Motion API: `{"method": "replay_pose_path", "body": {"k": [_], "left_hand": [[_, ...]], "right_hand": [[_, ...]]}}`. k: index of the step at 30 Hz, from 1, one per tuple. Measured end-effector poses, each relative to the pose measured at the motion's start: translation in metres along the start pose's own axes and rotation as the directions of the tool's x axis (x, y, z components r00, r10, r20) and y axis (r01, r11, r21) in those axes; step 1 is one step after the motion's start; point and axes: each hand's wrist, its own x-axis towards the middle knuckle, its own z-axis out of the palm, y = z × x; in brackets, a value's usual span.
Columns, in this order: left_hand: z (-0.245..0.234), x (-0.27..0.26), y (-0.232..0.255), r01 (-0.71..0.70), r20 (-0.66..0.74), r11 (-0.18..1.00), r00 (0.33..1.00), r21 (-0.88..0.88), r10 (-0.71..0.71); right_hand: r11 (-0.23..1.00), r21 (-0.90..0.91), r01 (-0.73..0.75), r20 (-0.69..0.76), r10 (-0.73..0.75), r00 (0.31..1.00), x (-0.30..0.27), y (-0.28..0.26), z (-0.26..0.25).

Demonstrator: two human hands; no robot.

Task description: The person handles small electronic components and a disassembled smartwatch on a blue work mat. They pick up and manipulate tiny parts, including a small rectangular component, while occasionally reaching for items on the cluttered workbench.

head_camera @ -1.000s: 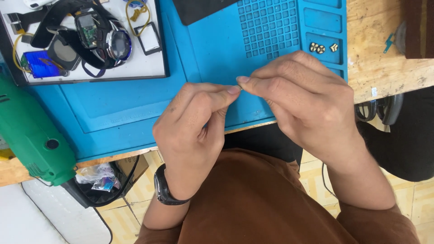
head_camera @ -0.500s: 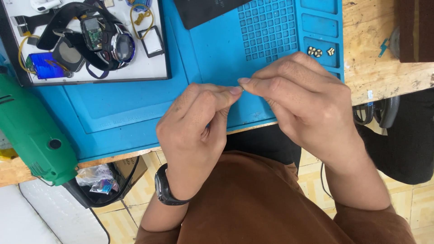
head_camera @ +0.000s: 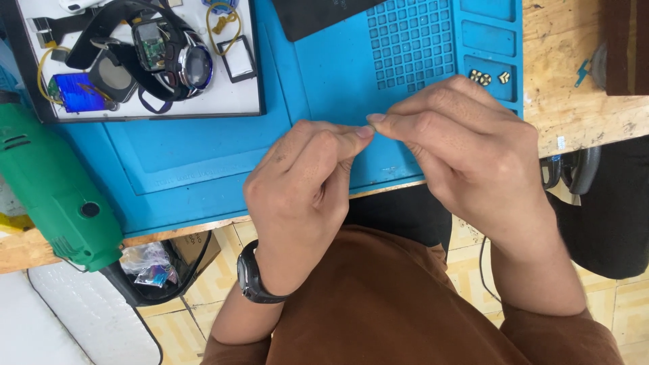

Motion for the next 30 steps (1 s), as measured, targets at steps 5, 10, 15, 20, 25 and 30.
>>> {"method": "replay_pose_path", "body": {"k": [5, 10, 15, 20, 25, 30], "left_hand": [[-0.0016, -0.0003, -0.0006, 0.005, 0.012, 1.0, 1.0, 0.001, -0.005], [-0.0045, -0.005, -0.0026, 0.001, 0.017, 1.0, 1.0, 0.017, -0.001], [-0.0064, -0.0093, -0.0034, -0.032, 0.032, 0.999, 0.999, 0.014, 0.031], [-0.0056, -0.0077, -0.0037, -0.067, -0.012, 0.998, 0.998, -0.012, 0.067], [-0.0037, -0.0079, -0.0027, -0.058, -0.017, 0.998, 0.998, -0.002, 0.058], [-0.0017, -0.0063, -0.0026, -0.059, -0.045, 0.998, 0.997, 0.032, 0.06]], "right_hand": [[1.0, -0.023, -0.002, 0.008, 0.002, 1.0, -0.0012, 0.0004, 0.0004], [0.997, -0.048, 0.057, -0.015, -0.057, 0.998, -0.0024, 0.0015, 0.0032], [0.987, -0.14, 0.083, -0.079, -0.095, 0.992, -0.009, 0.003, 0.0081], [0.984, -0.142, 0.104, -0.071, -0.115, 0.991, -0.0076, 0.0028, 0.0064], [0.987, -0.121, 0.101, -0.073, -0.111, 0.991, -0.0071, 0.0027, 0.0076], [0.985, -0.135, 0.105, -0.065, -0.114, 0.991, -0.0035, 0.0009, 0.0081]]}}
